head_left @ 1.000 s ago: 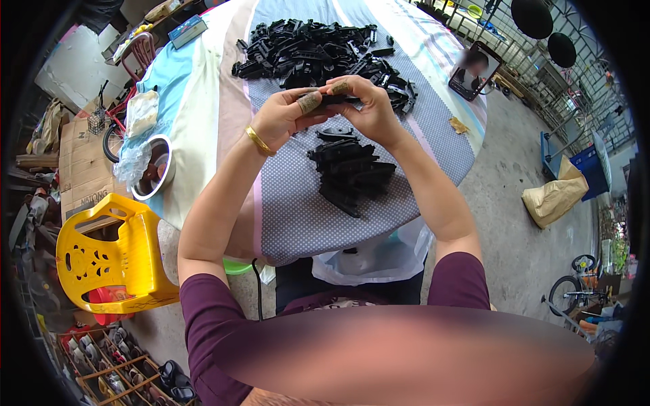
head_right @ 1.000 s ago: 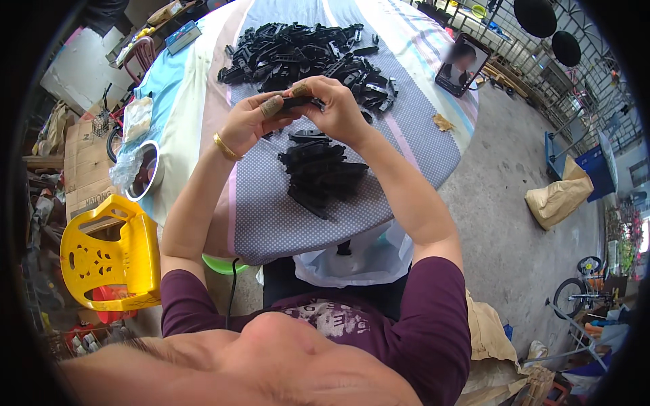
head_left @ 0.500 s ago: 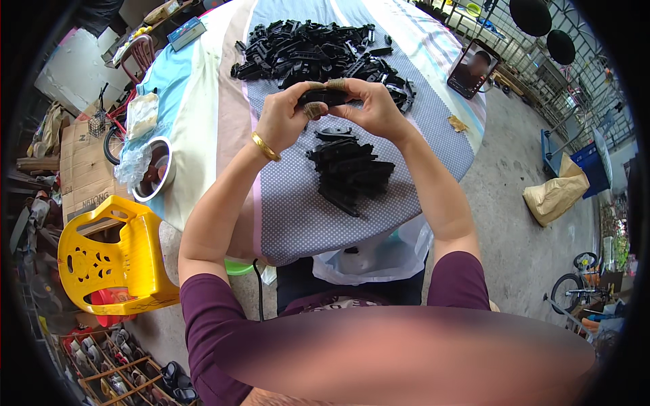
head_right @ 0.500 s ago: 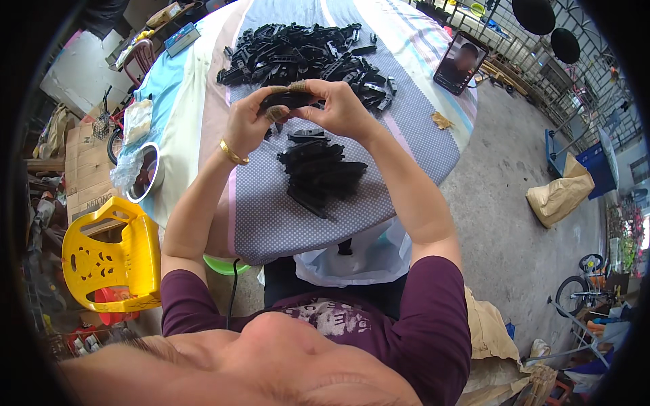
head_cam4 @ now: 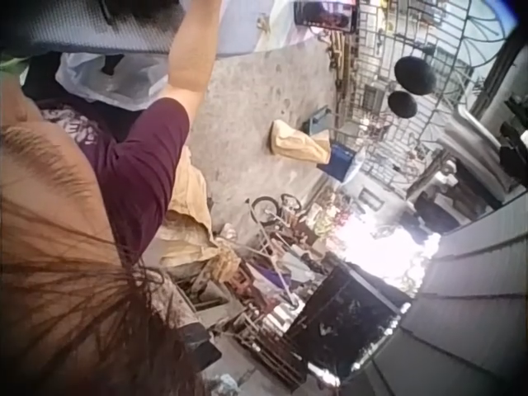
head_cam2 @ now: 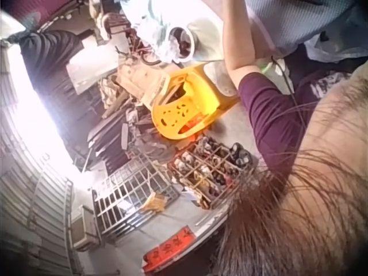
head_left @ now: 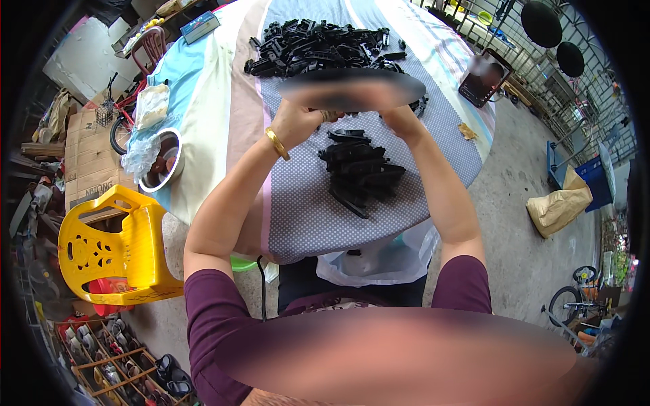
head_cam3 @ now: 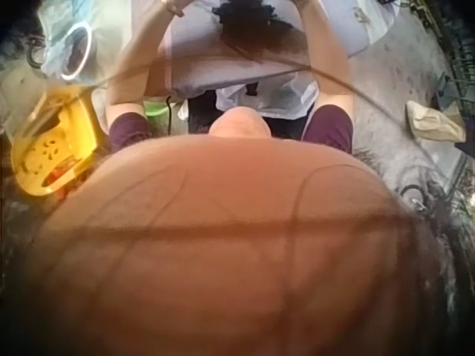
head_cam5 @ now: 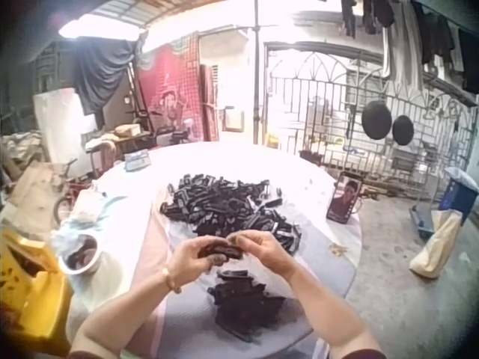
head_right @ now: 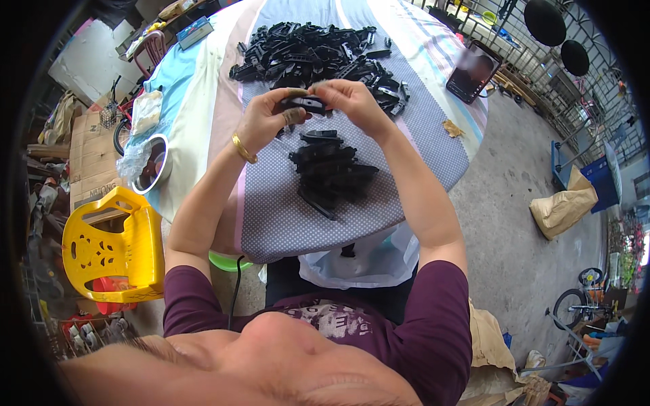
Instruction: Assembling and inspecting small black plastic components by hand on a table.
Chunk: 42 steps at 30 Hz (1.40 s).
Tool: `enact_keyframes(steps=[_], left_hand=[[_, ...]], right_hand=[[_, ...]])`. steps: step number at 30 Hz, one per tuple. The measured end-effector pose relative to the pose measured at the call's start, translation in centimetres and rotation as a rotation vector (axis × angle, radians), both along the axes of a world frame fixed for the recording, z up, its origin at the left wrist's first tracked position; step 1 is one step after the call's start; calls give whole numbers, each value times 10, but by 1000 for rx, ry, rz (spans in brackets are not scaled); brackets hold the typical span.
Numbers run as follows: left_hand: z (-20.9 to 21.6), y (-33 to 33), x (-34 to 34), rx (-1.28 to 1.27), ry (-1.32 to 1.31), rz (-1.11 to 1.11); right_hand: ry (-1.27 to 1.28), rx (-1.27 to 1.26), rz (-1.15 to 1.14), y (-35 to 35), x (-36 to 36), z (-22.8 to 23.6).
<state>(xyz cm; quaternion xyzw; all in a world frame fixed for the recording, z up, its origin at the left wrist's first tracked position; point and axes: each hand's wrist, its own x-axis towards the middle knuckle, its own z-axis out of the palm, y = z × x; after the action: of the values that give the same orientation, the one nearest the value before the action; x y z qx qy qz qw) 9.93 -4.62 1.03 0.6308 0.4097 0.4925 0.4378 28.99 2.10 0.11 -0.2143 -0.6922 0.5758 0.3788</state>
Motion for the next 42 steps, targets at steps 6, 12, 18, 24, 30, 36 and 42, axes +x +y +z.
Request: enact_keyframes(steps=[6, 12, 18, 24, 30, 36, 42], left_hand=[[32, -30, 10, 348, 595, -353], [33, -24, 13, 384, 540, -562], [0, 58, -9, 149, 556, 129], [-17, 106, 37, -37, 1166, 465], [-20, 125, 34, -185, 1148, 506], [-15, 112, 35, -111, 1045, 482], [-10, 72, 6, -29, 382, 403]], right_hand=[[-405, 728, -476, 9, -10, -22], [-833, 893, -498, 9, -21, -32], [-835, 788, -439, 2, -16, -26], [-727, 615, -454, 16, 11, -18], [-584, 575, -614, 21, 19, -8], [-392, 649, -620, 27, 18, -13], [-224, 601, -521, 20, 6, -8]])
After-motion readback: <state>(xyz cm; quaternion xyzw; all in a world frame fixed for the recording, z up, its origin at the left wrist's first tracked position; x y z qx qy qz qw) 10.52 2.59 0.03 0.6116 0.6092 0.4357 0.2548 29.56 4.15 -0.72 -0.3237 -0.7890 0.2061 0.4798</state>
